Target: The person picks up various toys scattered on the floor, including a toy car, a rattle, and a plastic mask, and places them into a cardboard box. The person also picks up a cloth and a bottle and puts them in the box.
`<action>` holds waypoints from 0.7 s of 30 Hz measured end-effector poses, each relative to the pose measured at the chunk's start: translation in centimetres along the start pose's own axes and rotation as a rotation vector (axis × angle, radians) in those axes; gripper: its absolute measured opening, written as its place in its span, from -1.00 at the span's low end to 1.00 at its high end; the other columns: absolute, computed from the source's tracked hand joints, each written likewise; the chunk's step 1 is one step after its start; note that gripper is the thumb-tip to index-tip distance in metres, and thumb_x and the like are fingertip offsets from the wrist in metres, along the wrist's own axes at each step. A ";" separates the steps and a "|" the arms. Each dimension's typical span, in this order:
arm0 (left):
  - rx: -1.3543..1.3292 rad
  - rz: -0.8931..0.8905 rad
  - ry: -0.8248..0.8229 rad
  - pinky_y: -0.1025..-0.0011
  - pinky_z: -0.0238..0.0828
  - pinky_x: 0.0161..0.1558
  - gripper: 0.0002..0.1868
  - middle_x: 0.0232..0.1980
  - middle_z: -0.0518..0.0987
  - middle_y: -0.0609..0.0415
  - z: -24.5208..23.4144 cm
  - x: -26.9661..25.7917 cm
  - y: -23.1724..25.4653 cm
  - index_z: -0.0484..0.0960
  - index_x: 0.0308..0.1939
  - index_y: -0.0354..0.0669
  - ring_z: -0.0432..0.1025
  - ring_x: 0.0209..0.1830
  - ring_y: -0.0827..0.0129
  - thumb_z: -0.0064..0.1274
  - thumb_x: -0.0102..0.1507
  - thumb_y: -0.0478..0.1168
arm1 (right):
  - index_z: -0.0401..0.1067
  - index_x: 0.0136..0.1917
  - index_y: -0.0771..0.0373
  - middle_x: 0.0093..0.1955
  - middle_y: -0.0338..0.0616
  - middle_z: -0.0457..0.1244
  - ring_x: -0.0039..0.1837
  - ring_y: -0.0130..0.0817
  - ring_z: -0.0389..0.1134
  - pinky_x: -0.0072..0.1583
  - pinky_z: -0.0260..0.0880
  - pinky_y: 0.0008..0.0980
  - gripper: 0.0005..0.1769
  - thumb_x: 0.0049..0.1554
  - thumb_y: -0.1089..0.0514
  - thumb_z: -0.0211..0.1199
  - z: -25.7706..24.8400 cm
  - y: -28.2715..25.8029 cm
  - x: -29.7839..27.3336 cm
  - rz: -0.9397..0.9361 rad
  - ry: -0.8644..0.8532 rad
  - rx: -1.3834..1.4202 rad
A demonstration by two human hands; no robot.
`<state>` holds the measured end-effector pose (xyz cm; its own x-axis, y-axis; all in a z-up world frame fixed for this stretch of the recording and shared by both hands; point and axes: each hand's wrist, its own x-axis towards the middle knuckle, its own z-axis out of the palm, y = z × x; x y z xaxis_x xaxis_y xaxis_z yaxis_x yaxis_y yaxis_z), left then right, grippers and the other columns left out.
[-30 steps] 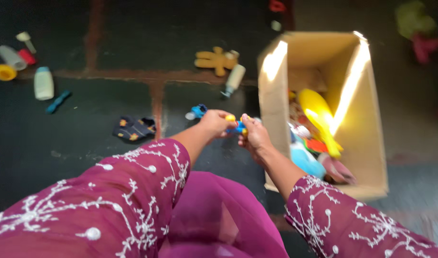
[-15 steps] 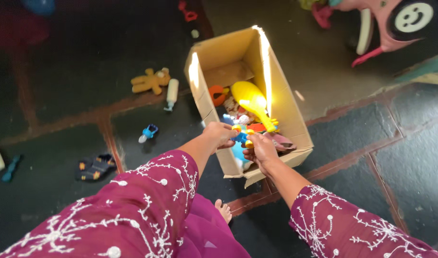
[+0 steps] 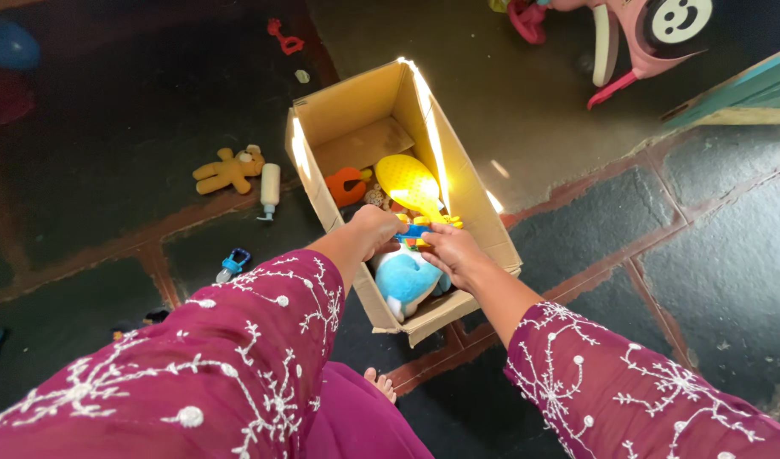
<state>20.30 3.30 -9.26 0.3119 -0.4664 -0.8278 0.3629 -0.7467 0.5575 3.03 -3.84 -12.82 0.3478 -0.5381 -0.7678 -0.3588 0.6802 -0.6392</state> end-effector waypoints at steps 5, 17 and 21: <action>0.085 -0.014 -0.119 0.34 0.59 -0.15 -0.59 0.16 0.63 -0.07 1.0 -0.1 1.5 0.67 0.12 -0.19 0.58 0.08 0.14 0.23 0.19 -0.21 | 0.03 0.60 0.15 0.25 -0.11 0.27 0.13 -0.32 0.42 0.12 0.52 -0.41 -0.28 0.23 0.22 0.16 0.5 -1.6 0.1 0.066 0.009 0.013; 0.110 -0.034 -0.140 0.18 0.50 0.02 -0.53 0.34 0.43 0.12 -2.2 -1.6 0.6 0.51 0.28 0.04 0.38 0.23 0.22 0.01 0.34 0.09 | 0.24 0.55 0.08 0.20 0.04 0.23 -0.03 -0.37 0.37 0.00 0.55 -0.54 -0.33 0.20 0.41 0.00 -0.7 -3.1 -0.1 0.018 0.127 0.012; -0.131 -0.028 0.026 0.26 0.43 -0.31 -0.65 -0.18 0.41 0.03 -7.1 -2.1 -2.6 0.54 -0.01 -0.14 0.32 -0.25 0.22 0.08 0.33 0.03 | 0.30 0.47 0.09 0.05 0.08 0.31 -0.17 -0.36 0.32 -0.19 0.37 -0.48 -0.39 0.18 0.38 -0.08 -0.2 -1.9 -0.9 0.002 0.054 -0.104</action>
<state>24.95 9.65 -8.53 0.3226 -0.4324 -0.8420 0.4825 -0.6902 0.5393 3.20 -4.77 -10.94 0.3012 -0.5645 -0.7685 -0.4486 0.6273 -0.6366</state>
